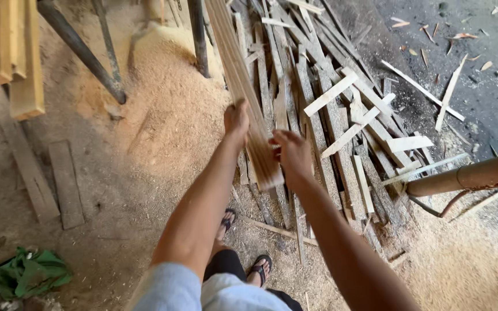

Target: The person feeds long wooden boards one at a time through a stationary planing machine, guiding each board by hand as it is surfaced. The person then carries the planed boards to a pile and stacks them with other finished boards on a rack.

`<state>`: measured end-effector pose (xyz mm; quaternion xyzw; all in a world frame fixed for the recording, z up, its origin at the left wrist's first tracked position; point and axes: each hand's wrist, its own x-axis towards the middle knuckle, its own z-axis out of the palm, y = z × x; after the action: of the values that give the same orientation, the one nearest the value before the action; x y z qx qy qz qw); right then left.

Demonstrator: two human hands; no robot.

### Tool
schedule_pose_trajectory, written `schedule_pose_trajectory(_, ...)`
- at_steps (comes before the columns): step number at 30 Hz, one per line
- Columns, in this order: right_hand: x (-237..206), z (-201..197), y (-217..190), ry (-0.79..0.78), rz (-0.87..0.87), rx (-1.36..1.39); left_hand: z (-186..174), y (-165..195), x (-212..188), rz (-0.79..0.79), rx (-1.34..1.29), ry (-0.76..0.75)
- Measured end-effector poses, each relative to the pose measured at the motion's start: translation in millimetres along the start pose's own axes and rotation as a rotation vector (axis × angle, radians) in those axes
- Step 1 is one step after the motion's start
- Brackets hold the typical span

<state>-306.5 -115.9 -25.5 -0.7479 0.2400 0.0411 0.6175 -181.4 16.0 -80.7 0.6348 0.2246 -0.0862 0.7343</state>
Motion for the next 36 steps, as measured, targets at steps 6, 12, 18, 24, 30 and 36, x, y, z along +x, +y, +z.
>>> schedule_pose_trajectory(6, -45, -20, 62, -0.044, -0.111, -0.286, -1, -66, -87, 0.162, 0.412, 0.027)
schedule_pose_trajectory(12, -130, -62, 88, -0.287, -0.013, -0.140, -3, -121, -198, -0.001, -0.158, -0.106)
schedule_pose_trajectory(18, -235, -106, 156, -0.277, -0.147, -0.283, -28, -115, -231, 0.087, -0.342, -0.347)
schedule_pose_trajectory(24, -345, -152, 255, -0.361, 0.145, 0.007, -55, -131, -295, 0.149, -0.476, -0.649)
schedule_pose_trajectory(30, -380, -197, 289, -0.383, 0.139, 0.104, -34, -210, -398, 0.170, -0.473, -0.321)
schedule_pose_trajectory(36, -440, -207, 289, -0.402, 0.082, 0.097, -41, -272, -513, 0.109, -0.534, -0.233)
